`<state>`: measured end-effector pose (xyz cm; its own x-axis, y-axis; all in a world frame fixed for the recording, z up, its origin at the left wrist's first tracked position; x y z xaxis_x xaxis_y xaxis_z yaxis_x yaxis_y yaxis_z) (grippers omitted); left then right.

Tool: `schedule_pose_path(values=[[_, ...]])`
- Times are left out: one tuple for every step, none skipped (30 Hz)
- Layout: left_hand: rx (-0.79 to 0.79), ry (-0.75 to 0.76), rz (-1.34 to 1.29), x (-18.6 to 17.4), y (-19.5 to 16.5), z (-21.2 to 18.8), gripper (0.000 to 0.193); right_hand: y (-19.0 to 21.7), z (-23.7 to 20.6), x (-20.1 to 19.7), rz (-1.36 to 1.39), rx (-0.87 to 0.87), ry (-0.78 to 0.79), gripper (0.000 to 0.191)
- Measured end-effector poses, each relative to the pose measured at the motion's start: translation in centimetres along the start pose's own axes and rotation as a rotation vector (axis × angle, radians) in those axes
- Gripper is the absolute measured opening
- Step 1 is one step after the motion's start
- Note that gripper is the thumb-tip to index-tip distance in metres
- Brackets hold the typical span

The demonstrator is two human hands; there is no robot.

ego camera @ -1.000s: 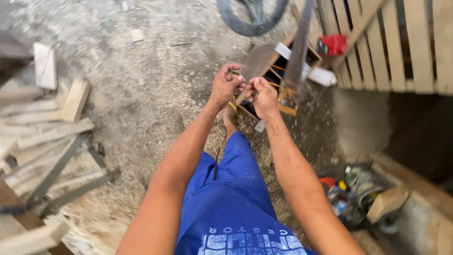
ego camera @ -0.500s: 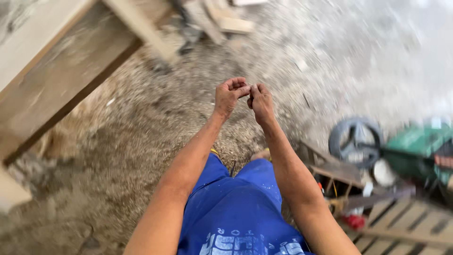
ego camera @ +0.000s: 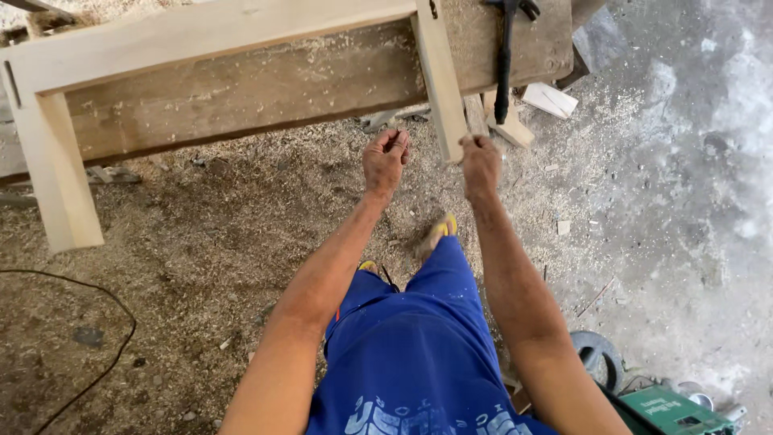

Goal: The person positions a wooden crossbar against a frame on a workbench, then hammers nails along the joint to fasten the pieces together. They use a tape measure to check spacing, retrieve nails from a toolbox, and continue hammering nails into the frame joints.

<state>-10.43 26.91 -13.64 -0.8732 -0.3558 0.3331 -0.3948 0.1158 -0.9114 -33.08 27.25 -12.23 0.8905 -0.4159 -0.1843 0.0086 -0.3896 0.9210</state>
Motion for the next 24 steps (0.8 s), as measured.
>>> schedule_pose_path(values=[[-0.009, 0.002, -0.007, 0.7, 0.3, 1.3, 0.009, 0.8, 1.6, -0.8, -0.106, -0.013, -0.084, 0.015], [-0.017, 0.005, -0.015, 1.8, 0.7, 2.6, 0.008, 1.6, 3.3, -1.2, -0.105, -0.038, -0.114, 0.017], [0.002, 0.015, 0.007, 3.0, 0.7, 4.2, 0.009, 2.7, 5.4, -1.7, -0.104, -0.066, -0.144, 0.021], [0.023, 0.022, 0.030, 4.0, 0.7, 5.9, 0.009, 3.7, 7.6, -1.9, -0.103, -0.095, -0.172, 0.026], [0.041, 0.026, 0.055, 4.8, 0.8, 7.4, 0.011, 4.3, 10.1, -1.7, -0.142, -0.098, -0.168, 0.029], [0.074, 0.005, 0.075, 5.3, 0.7, 8.8, 0.011, 4.8, 12.4, -1.6, -0.188, -0.094, -0.163, 0.032], [0.097, -0.023, 0.088, 6.2, 0.8, 10.1, 0.011, 5.2, 14.2, -2.4, -0.246, -0.090, -0.156, 0.036], [0.137, -0.053, 0.099, 7.3, 0.3, 12.2, 0.012, 5.4, 16.6, -3.1, -0.359, -0.078, -0.183, 0.040], [0.188, -0.097, 0.292, 7.9, -0.9, 14.8, 0.014, 6.5, 18.8, -2.7, -0.451, -0.075, -0.203, 0.044], [0.208, -0.140, 0.496, 8.0, -1.1, 15.7, 0.018, 6.2, 19.9, -3.0, -0.558, -0.046, -0.224, 0.048], [0.213, -0.170, 0.692, 8.7, -0.6, 16.0, 0.021, 5.6, 20.6, -3.8, -0.625, -0.008, -0.230, 0.048], [0.294, -0.107, 0.836, 10.6, -0.9, 17.8, 0.022, 6.0, 22.3, -3.9, -0.674, 0.000, -0.243, 0.048], [0.385, -0.048, 0.985, 11.9, -1.6, 19.6, 0.023, 6.5, 24.1, -3.2, -0.712, 0.004, -0.252, 0.049], [0.445, 0.018, 1.138, 12.9, -1.3, 20.1, 0.025, 6.4, 25.3, -2.8, -0.735, 0.031, -0.228, 0.050], [0.518, 0.048, 1.249, 13.9, -0.9, 20.6, 0.024, 5.7, 26.1, -2.8, -0.773, 0.068, -0.202, 0.052], [0.600, 0.076, 1.360, 14.9, -0.7, 21.9, 0.023, 5.1, 27.0, -2.4, -0.803, 0.098, -0.174, 0.054], [0.689, 0.106, 1.470, 15.7, -0.5, 23.0, 0.023, 4.4, 27.8, -1.4, -0.818, 0.100, -0.104, 0.055], [0.599, 0.167, 1.516, 15.7, 0.8, 24.0, 0.028, 3.6, 28.3, -0.6, -0.833, 0.106, -0.037, 0.056], [0.514, 0.230, 1.556, 16.1, 1.9, 25.2, 0.033, 2.8, 28.8, 0.3, -0.843, 0.108, 0.025, 0.057], [0.435, 0.293, 1.591, 16.3, 3.1, 26.2, 0.039, 2.8, 29.3, 0.8, -0.881, 0.051, 0.012, 0.057], [0.459, 0.284, 1.561, 16.4, 3.2, 26.4, 0.037, 2.7, 29.4, 1.1, -0.922, -0.003, 0.000, 0.058], [0.474, 0.278, 1.526, 16.6, 3.5, 26.5, 0.036, 2.7, 29.5, 1.4, -0.969, -0.052, -0.012, 0.058], [0.483, 0.273, 1.493, 16.6, 3.9, 26.2, 0.035, 2.7, 29.4, 1.8, -0.974, -0.073, -0.001, 0.054], [0.538, 0.244, 1.535, 16.7, 3.9, 25.6, 0.038, 2.7, 29.4, 2.2, -0.969, -0.101, 0.010, 0.050]])
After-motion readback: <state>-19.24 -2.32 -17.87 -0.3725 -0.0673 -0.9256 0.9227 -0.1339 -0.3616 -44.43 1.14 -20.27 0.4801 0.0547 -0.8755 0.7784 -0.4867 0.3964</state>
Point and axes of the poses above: each hand's wrist, its own z-axis towards the middle knuckle, its own x-axis out of the palm, y = z × x, the point moved 9 cm from there along z, towards the middle knuckle, and after that the axes turned 7 degrees about -y, right-handed, at the moved point
